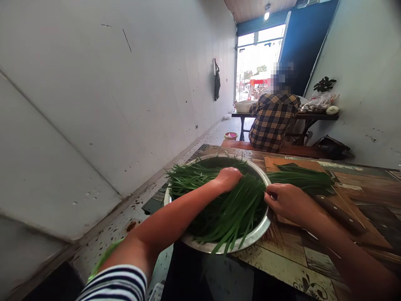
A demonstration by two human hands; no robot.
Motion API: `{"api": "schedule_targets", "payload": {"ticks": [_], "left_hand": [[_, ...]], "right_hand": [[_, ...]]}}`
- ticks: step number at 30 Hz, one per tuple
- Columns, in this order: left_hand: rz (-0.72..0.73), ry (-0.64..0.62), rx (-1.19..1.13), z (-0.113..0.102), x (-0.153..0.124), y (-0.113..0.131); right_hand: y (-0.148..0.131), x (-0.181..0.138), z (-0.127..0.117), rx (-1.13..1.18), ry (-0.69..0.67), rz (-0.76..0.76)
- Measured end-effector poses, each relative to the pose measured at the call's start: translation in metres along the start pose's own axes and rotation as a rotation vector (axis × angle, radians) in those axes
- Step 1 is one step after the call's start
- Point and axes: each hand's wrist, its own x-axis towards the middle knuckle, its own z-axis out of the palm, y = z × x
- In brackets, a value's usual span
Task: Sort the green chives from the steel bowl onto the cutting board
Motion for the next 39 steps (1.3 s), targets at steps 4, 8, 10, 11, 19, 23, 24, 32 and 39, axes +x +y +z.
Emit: {"api": "schedule_targets", "payload": {"ticks": [4,8,10,11,19,23,24,32,39], "left_hand": [[-0.061,0.094,-0.190,-0.006,0.001,-0.007],[-0.160,0.182,-0.396,-0.008,0.001,-0.016],[-0.190,0.235,-0.484,-0.007,0.001,-0.019],[-0.200,0.253,-0.529,-0.006,0.002,-0.020],[-0.285,0.181,-0.867,0.000,0.004,-0.021],[-0.331,0.152,-0.982,-0.001,0.002,-0.019],[-0.334,0.156,-0.989,-0.001,0.002,-0.019],[-0.306,0.212,-0.906,0.004,0.003,-0.022],[-0.287,0.209,-0.955,0.004,0.002,-0.020]], "right_hand": [[0.003,0.001,0.005,0.013,0.029,0.010],[0.003,0.002,0.006,0.044,0.018,0.036],[0.001,0.002,0.004,0.045,0.002,0.050],[0.000,0.002,0.003,0.040,-0.008,0.053],[-0.002,0.002,0.004,0.034,-0.004,0.087],[-0.001,0.002,0.006,0.024,0.004,0.084],[-0.001,0.002,0.007,0.022,0.005,0.082],[0.004,0.003,0.016,0.042,0.049,0.052],[0.003,0.003,0.016,0.081,0.045,0.057]]}}
